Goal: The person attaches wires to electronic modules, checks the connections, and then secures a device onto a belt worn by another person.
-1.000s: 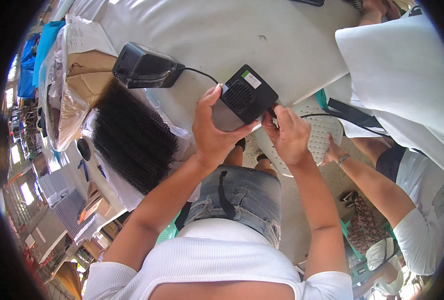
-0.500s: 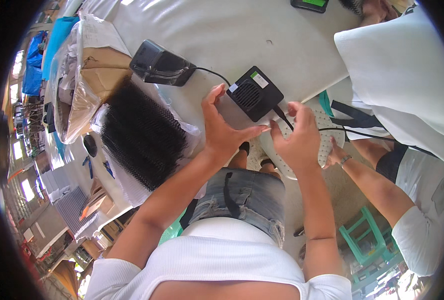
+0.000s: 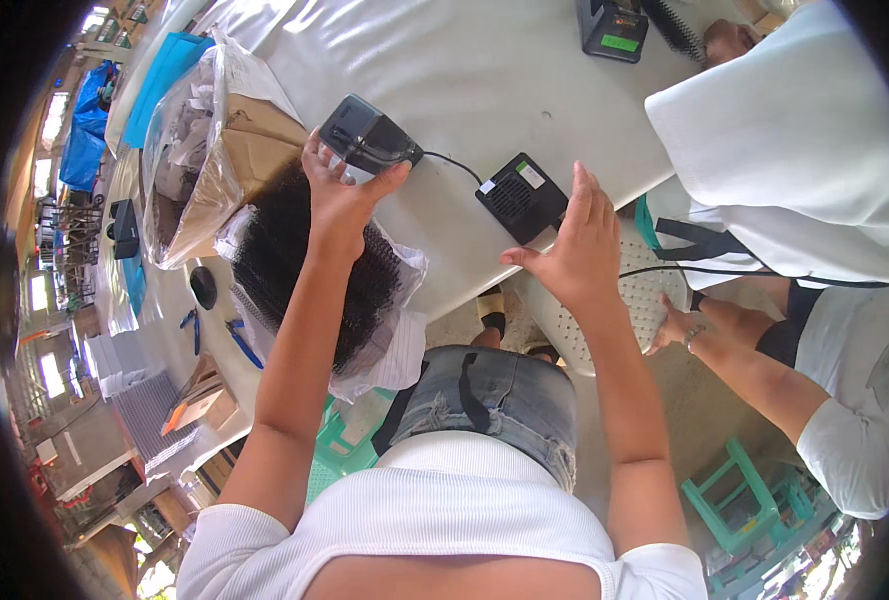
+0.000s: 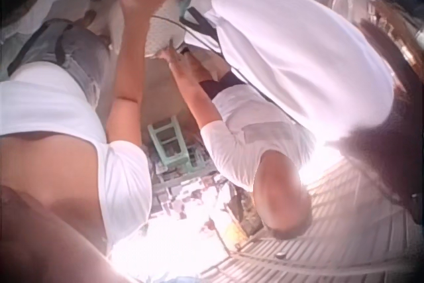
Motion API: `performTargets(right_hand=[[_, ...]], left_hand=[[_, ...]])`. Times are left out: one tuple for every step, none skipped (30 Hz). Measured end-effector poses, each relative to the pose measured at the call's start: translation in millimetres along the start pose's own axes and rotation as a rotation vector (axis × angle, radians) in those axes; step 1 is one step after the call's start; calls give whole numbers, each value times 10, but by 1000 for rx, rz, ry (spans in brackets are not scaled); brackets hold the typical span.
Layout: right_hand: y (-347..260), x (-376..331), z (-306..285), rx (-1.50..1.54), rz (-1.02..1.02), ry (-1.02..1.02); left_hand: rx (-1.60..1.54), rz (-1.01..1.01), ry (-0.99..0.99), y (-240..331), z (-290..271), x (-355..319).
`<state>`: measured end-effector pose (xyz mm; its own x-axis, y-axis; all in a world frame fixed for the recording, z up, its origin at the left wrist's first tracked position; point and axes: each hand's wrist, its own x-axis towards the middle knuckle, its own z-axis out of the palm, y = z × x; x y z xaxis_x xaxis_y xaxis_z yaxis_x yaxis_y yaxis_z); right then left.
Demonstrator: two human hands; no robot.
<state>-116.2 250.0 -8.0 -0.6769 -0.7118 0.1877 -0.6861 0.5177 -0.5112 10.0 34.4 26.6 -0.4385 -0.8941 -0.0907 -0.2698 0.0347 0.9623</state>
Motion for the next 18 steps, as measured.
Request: performTargets(right_hand=[[0, 3, 11, -23, 0, -7], [0, 7, 16, -46, 1, -13], [-10, 8, 25, -53, 1, -18], [-22, 11, 30, -60, 1, -23], [-32, 11, 32, -66, 1, -28], [-28, 5, 37, -65, -2, -26], [-25, 0, 42, -63, -5, -23], [-26, -3, 42, -61, -8, -21], [-25, -8, 43, -63, 3, -30], [-27, -12, 41, -65, 13, -39], [-31, -14, 37, -67, 23, -49], [-40, -16, 38, -60, 20, -45], [-49, -15, 38, -53, 17, -42], [-55, -14, 41, -46, 14, -39], [-48, -16, 49, -37, 7, -31], [-29, -19, 71, -28, 1, -23], [-13, -27, 93, -20, -6, -15], [-13, -32, 113, -15, -11, 2]], left_hand=[[-69, 6, -37, -14, -8, 23], [-137, 13, -75, -33, -13, 51], [-164, 5, -101, -78, -31, 87], [-191, -3, -127, -129, -45, 128], [-218, -11, -154, -175, -54, 155], [-228, 23, -144, -183, -36, 159], [-239, 57, -133, -190, -13, 161], [-249, 90, -122, -195, 5, 163], [-275, 81, -125, -183, 19, 159], [-300, 72, -128, -172, 29, 152], [-325, 62, -131, -160, 36, 145], [-357, 58, -135, -150, 37, 134], [-388, 53, -139, -141, 36, 121], [-420, 48, -142, -131, 33, 112], [-422, 45, -139, -115, 36, 104], [-424, 41, -135, -98, 40, 99], [-427, 38, -132, -81, 44, 97], [-439, 51, -137, -79, 36, 103]])
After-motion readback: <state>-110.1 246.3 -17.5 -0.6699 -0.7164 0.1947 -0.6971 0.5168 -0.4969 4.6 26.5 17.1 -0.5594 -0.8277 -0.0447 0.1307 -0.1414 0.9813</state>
